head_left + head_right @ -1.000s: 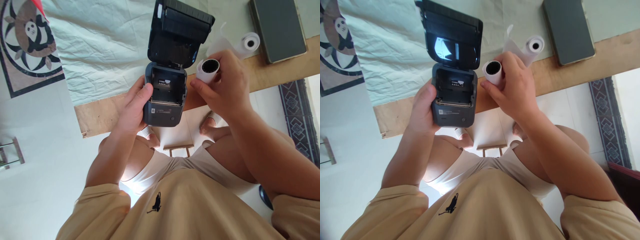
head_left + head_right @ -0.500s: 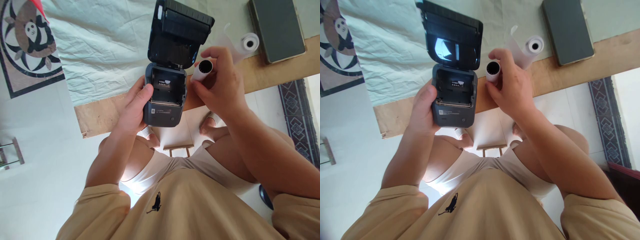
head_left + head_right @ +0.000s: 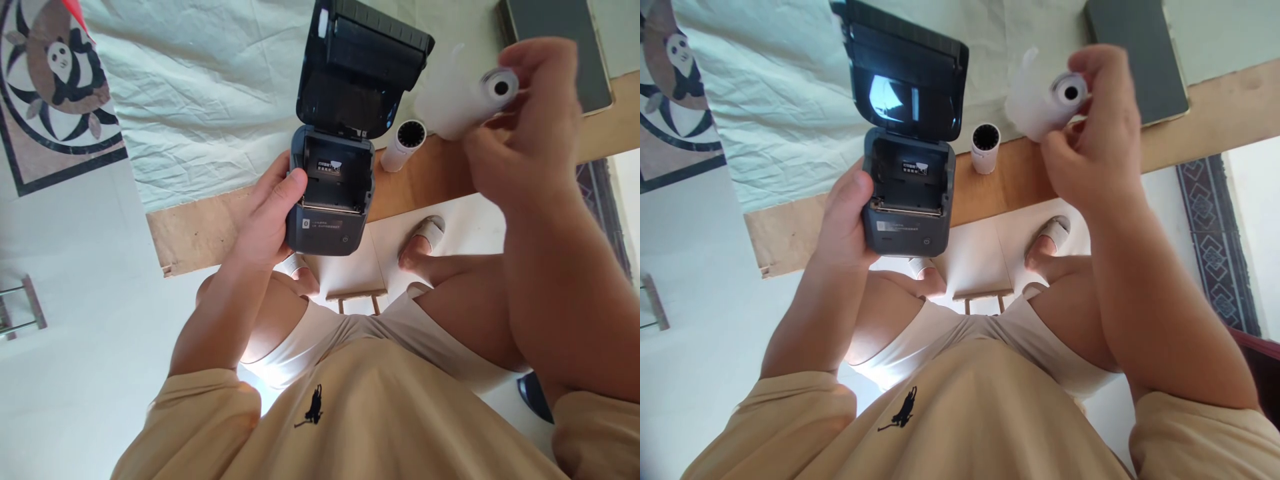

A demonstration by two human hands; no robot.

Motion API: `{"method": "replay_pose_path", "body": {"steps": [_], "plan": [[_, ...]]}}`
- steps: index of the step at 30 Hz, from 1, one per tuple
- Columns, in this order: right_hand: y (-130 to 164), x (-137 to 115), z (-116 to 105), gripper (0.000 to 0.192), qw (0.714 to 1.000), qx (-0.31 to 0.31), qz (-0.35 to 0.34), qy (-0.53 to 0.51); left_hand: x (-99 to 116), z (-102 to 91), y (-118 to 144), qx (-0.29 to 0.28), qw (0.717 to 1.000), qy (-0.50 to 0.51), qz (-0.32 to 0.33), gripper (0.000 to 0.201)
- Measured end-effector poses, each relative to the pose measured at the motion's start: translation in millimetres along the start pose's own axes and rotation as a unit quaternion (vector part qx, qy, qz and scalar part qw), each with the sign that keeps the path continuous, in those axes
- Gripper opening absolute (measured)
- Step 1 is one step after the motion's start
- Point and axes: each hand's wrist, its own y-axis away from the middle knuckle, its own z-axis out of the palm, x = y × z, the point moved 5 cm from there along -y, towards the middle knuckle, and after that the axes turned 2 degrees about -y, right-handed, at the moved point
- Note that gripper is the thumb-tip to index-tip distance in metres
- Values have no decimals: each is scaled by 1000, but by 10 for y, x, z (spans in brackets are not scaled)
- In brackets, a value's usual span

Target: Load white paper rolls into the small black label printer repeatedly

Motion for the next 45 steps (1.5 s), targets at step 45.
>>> {"method": "replay_pose_path", "body": {"steps": [45], "plan": [[105,-107,62,60,989,3,-92,-117,-25,-20,-10,-11,1000,7,17,32]]}}
